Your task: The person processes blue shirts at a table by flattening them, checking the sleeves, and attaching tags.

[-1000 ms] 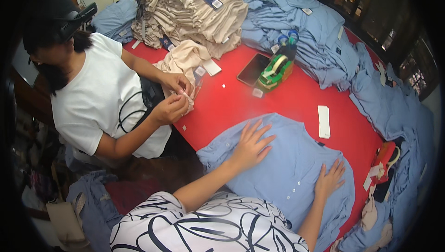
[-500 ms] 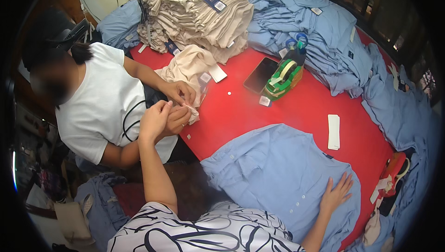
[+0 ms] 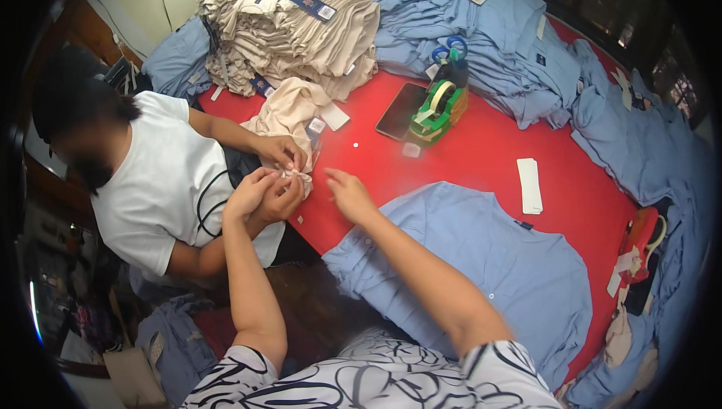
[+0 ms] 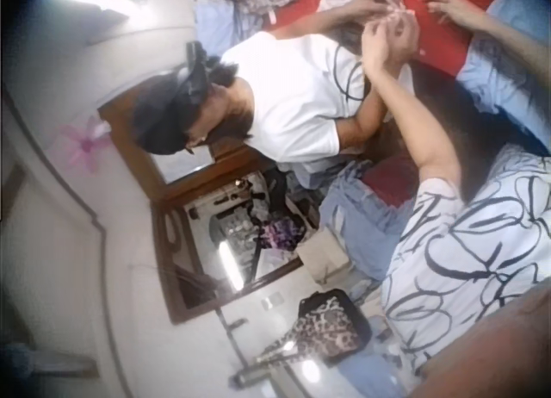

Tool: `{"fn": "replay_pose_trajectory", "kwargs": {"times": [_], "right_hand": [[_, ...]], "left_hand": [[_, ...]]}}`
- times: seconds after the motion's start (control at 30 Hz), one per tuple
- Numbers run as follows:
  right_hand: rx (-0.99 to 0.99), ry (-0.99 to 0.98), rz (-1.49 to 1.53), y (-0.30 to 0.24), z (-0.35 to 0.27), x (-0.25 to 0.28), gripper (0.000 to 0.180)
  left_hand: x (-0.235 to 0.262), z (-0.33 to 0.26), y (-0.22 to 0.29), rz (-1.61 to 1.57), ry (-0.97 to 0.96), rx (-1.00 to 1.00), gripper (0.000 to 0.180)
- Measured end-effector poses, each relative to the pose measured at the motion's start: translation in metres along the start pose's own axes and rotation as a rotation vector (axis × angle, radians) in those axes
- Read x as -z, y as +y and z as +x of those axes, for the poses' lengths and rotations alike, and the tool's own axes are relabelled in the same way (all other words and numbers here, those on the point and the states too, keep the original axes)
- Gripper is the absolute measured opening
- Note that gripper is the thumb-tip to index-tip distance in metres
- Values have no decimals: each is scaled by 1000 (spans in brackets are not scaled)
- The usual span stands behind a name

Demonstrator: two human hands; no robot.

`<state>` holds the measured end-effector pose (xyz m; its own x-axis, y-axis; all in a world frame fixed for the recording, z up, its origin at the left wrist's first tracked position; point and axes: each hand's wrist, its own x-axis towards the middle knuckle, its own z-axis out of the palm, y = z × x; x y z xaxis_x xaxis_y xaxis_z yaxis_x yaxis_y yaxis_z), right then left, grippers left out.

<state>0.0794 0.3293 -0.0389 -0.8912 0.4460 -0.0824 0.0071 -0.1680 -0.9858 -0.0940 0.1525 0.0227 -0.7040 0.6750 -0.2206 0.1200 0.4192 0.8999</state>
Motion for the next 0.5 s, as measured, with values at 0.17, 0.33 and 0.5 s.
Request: {"fn": "replay_pose_trajectory", "kwargs": {"times": [0.17, 0.33, 0.5], "right_hand": [[-57, -60, 164, 29, 45, -39, 26], [-15, 24, 1, 31, 32, -43, 19], [-108, 184, 98, 24, 5, -19, 25]], "left_hand": [[-13, 6, 3, -56, 68, 119, 40], [-20, 3, -11, 21, 78, 63, 28], [-54, -16, -17, -452, 120, -113, 19]]}}
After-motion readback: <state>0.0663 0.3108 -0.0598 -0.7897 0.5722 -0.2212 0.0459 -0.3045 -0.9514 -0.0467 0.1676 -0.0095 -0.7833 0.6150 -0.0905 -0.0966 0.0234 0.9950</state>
